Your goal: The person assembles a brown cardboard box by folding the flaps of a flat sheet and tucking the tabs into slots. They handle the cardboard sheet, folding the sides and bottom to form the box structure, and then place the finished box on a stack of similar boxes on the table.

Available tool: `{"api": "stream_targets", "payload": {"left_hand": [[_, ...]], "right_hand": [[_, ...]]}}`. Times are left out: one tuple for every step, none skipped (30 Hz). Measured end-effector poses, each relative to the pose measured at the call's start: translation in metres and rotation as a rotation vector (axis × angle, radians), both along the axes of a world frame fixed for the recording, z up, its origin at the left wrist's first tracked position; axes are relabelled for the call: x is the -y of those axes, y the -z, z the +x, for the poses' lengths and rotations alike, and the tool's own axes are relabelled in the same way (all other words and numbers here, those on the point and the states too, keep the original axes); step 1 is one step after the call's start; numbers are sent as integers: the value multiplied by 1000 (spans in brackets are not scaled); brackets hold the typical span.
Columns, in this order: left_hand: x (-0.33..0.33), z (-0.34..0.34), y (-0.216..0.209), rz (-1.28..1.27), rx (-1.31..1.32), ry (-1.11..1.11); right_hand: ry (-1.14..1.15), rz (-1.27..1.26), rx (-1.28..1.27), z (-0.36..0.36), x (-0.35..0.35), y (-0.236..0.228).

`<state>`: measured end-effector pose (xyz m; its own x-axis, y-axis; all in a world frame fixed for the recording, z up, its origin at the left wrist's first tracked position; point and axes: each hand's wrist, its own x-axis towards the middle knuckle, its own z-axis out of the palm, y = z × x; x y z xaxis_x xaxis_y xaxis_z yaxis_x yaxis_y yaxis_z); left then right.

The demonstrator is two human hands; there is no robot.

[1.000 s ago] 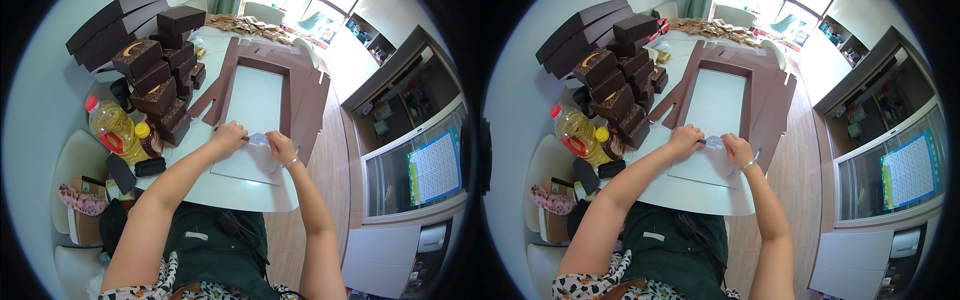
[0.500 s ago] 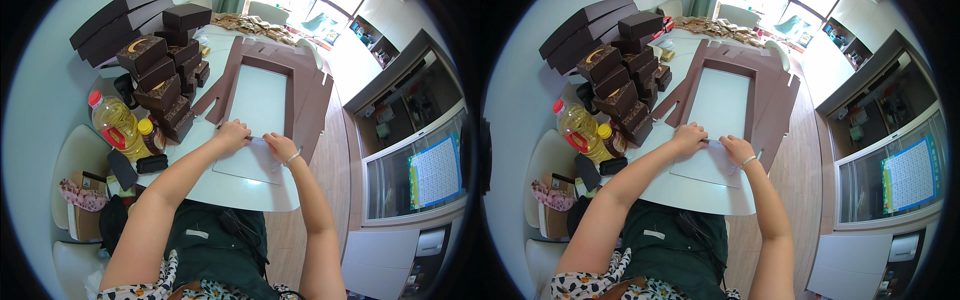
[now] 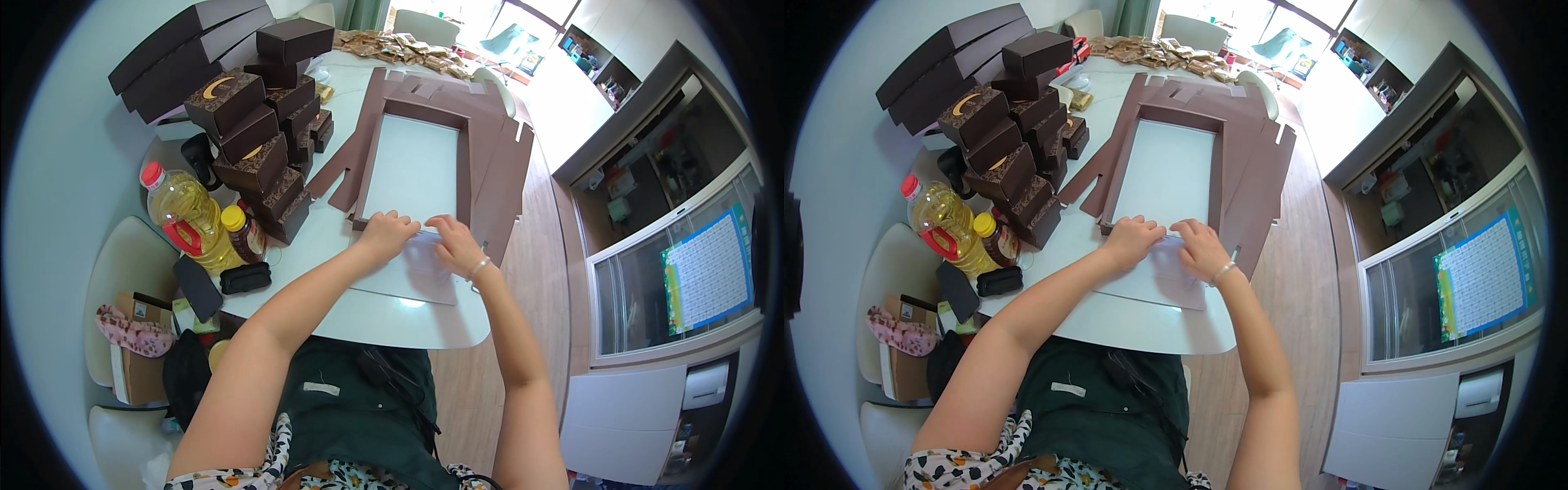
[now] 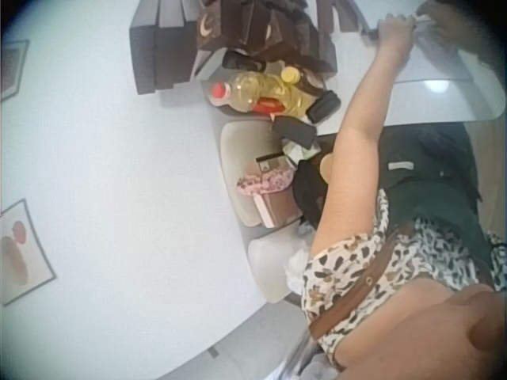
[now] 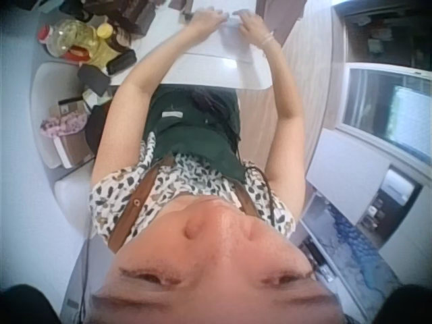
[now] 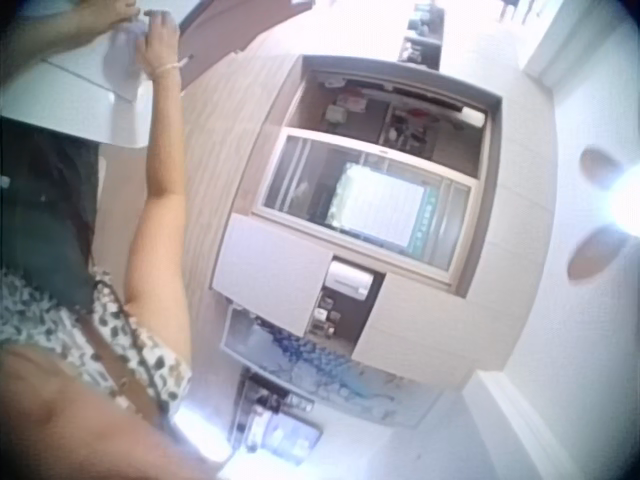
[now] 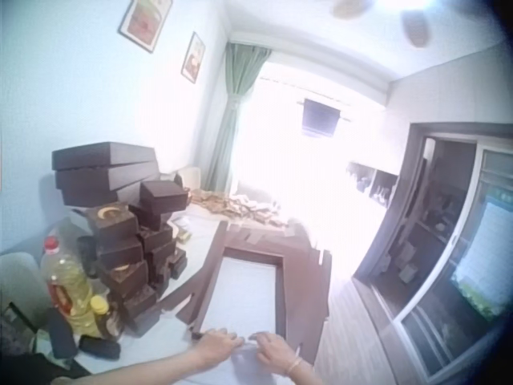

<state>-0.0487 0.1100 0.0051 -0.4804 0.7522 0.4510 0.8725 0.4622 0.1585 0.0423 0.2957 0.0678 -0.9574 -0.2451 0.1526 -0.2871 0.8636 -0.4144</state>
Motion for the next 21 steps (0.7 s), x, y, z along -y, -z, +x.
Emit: {"api": "stream_targets", "payload": {"left_hand": [[-1, 0, 1, -3, 8, 4], [-1, -2, 1, -6, 17, 6], [-2, -3, 2, -13, 24, 15], [-2, -2, 3, -15, 35, 12], [-1, -1, 4, -18, 46, 7], [-1, -2, 3, -21, 51, 11], [-2, -2, 1, -19, 67, 19], [-2, -1, -1, -16, 83, 27], [-1, -2, -2, -16, 100, 28], [0, -2, -2, -14, 104, 45], [0, -3, -3, -11, 109, 61], [3, -4, -3, -14, 113, 73], [4, -5, -4, -14, 111, 75], [6, -6, -4, -13, 109, 78], [6, -6, -4, -10, 108, 83], [8, -7, -5, -14, 110, 91], [10, -7, -5, -18, 111, 98], [10, -7, -5, -19, 113, 107], [10, -7, -6, -17, 104, 103], [10, -6, -6, -15, 95, 98], [10, -5, -7, -14, 87, 94]], "right_hand": [[-3, 34, 3, 7, -5, -8], [-8, 67, 5, 15, -10, -17], [-6, 97, 7, 22, -13, -20], [6, 182, 21, 27, -14, -18], [18, 267, 35, 32, -15, -15], [38, 352, 45, 36, -18, -14], [4, 358, 18, 36, -25, -8], [-31, 364, -9, 34, -34, 4], [-71, 368, -36, 30, -40, 13], [-72, 351, -89, 26, -42, 18], [-73, 335, -142, 23, -44, 23], [-77, 312, -196, 19, -41, 25], [-82, 274, -234, 16, -39, 25], [-87, 236, -271, 14, -37, 26], [-90, 201, -307, 13, -34, 25], [-82, 192, -336, 12, -32, 27], [-73, 183, -364, 10, -30, 28], [-65, 178, -391, 9, -28, 30], [-59, 174, -405, 7, -27, 31], [-53, 170, -418, 6, -26, 33], [-47, 166, -431, 4, -26, 35]]}}
